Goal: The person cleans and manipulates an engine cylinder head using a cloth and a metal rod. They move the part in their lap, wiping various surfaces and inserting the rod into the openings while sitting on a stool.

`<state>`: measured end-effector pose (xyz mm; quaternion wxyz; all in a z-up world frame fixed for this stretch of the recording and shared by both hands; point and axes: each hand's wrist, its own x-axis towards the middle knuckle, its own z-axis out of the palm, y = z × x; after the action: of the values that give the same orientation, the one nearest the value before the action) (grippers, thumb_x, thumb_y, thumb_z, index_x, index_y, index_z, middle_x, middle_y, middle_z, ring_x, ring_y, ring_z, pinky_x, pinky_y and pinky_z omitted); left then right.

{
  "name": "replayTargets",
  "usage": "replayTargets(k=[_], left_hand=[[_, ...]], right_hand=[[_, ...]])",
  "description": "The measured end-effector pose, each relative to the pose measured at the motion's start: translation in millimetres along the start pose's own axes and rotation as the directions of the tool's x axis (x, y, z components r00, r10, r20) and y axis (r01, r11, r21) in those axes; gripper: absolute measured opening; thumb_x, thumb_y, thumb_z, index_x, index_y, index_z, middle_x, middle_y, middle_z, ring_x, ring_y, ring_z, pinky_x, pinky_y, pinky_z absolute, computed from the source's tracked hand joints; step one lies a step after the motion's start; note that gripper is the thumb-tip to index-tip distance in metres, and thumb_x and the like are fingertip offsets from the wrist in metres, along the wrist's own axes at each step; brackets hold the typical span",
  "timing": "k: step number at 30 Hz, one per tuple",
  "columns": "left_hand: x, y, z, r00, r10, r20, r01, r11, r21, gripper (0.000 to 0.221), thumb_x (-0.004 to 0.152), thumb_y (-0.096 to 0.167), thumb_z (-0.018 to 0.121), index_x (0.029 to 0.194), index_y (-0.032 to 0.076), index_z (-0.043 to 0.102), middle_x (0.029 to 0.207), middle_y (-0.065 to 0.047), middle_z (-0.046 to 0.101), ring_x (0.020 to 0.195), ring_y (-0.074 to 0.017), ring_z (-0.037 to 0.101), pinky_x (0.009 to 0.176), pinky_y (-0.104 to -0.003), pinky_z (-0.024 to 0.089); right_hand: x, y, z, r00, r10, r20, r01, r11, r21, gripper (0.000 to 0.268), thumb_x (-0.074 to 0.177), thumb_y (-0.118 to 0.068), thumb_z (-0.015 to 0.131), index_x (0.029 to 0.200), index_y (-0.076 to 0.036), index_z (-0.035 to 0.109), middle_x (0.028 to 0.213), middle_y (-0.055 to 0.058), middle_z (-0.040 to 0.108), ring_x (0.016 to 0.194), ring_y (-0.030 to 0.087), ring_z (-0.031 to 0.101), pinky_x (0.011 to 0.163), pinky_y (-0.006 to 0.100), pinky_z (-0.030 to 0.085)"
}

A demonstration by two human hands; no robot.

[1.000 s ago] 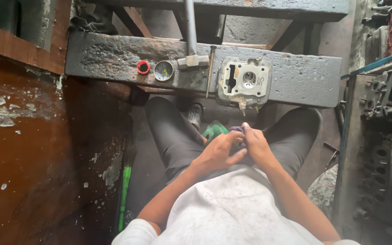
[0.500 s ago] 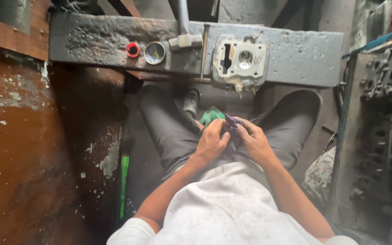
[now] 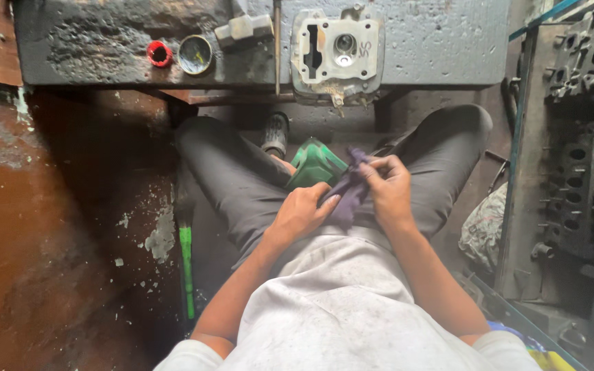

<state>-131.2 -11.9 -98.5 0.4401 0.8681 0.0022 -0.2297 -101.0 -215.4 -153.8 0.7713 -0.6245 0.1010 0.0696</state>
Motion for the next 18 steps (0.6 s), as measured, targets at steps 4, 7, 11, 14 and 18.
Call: replayTargets(k=[4, 7, 11, 14, 18], left_hand=[[1, 8, 6, 0.992, 0.128, 0.023, -0.127, 0.992, -0.003, 0.025, 0.091, 0.024, 0.066, 0.107, 0.005, 0.069, 0.085, -0.021, 0.070, 0.081, -0.0403, 0.067, 0.070, -0.048, 0.050], [6, 15, 14, 0.991, 0.134, 0.022, -0.133, 0.991, -0.025, 0.025, 0.094, 0.025, 0.066, 0.109, 0.005, 0.069, 0.085, -0.020, 0.070, 0.080, -0.0392, 0.068, 0.071, -0.047, 0.051], [16, 25, 23, 0.970, 0.244, -0.016, -0.244, 0.970, -0.012, 0.024, 0.095, 0.023, 0.066, 0.109, 0.004, 0.068, 0.091, -0.019, 0.072, 0.085, -0.0373, 0.070, 0.074, -0.044, 0.053], [21, 33, 27, 0.950, 0.312, -0.017, -0.312, 0.950, -0.008, 0.020, 0.097, 0.021, 0.066, 0.108, 0.004, 0.068, 0.094, -0.017, 0.073, 0.088, -0.0342, 0.071, 0.076, -0.041, 0.054], [33, 47, 34, 0.975, 0.213, 0.054, -0.214, 0.977, -0.004, 0.017, 0.096, 0.020, 0.067, 0.103, 0.005, 0.069, 0.086, -0.013, 0.072, 0.077, -0.0261, 0.071, 0.071, -0.035, 0.054]], right_hand=[[12, -5, -23, 0.982, -0.055, -0.183, 0.072, 0.993, 0.088, 0.013, 0.099, -0.001, 0.071, 0.101, -0.004, 0.058, 0.102, 0.003, 0.065, 0.091, 0.008, 0.061, 0.085, 0.023, 0.052], [23, -8, -37, 0.949, -0.115, -0.293, 0.163, 0.976, 0.144, 0.013, 0.101, 0.000, 0.070, 0.103, -0.004, 0.058, 0.101, 0.003, 0.064, 0.091, 0.008, 0.061, 0.086, 0.022, 0.051], [38, -11, -61, 0.857, -0.240, -0.456, 0.307, 0.949, 0.077, 0.013, 0.103, 0.001, 0.069, 0.105, -0.004, 0.057, 0.098, 0.000, 0.059, 0.088, 0.007, 0.057, 0.083, 0.022, 0.047], [43, -19, -87, 0.743, -0.296, -0.601, 0.329, 0.943, -0.058, 0.014, 0.108, 0.001, 0.070, 0.106, -0.004, 0.057, 0.095, -0.002, 0.051, 0.086, 0.006, 0.047, 0.080, 0.023, 0.042], [35, -42, -121, 0.710, -0.268, -0.652, 0.383, 0.923, 0.038, 0.009, 0.107, -0.001, 0.064, 0.106, -0.006, 0.057, 0.098, -0.001, 0.054, 0.089, 0.007, 0.051, 0.081, 0.023, 0.044]])
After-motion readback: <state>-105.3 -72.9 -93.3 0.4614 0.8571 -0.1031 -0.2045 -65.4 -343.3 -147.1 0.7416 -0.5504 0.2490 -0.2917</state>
